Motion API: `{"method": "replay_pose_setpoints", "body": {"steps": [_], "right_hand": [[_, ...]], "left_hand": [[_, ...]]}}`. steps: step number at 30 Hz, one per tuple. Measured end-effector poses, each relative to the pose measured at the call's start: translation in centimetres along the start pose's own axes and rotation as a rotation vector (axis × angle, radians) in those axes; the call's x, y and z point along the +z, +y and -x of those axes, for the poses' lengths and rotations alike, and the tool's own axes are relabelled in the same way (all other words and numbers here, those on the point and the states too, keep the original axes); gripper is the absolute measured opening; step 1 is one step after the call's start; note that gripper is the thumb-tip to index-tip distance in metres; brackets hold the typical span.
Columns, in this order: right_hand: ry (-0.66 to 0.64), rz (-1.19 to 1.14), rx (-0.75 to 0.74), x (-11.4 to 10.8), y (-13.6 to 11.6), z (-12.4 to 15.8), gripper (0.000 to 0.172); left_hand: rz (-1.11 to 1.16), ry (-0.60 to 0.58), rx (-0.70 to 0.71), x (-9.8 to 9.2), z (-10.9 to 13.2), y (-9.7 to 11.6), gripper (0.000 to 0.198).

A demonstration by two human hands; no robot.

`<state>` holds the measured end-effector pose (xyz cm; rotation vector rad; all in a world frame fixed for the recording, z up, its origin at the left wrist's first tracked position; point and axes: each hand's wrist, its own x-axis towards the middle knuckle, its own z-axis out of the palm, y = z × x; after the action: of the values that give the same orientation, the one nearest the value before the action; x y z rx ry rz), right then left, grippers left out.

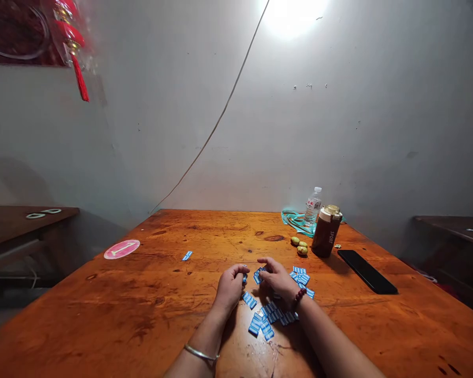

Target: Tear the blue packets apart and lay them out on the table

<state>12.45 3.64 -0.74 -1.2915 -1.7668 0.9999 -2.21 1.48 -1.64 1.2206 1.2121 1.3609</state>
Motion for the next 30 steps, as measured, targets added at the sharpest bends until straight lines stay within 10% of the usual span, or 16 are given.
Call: {"method": "replay_pose_setpoints", "body": {"steps": [13, 30], "right_hand": [[0.085, -0.196, -0.185, 0.9, 0.1, 0.9, 0.009], [0.102, 0.472, -0.264, 0.8, 1.2, 1.1, 0.008]], "left_hand": [[-0.419, -0.124, 0.273, 0.2, 0.9, 0.9, 0.024], [-0.825, -0.106, 0.323, -0.2, 1.0, 0.5, 0.019]]}}
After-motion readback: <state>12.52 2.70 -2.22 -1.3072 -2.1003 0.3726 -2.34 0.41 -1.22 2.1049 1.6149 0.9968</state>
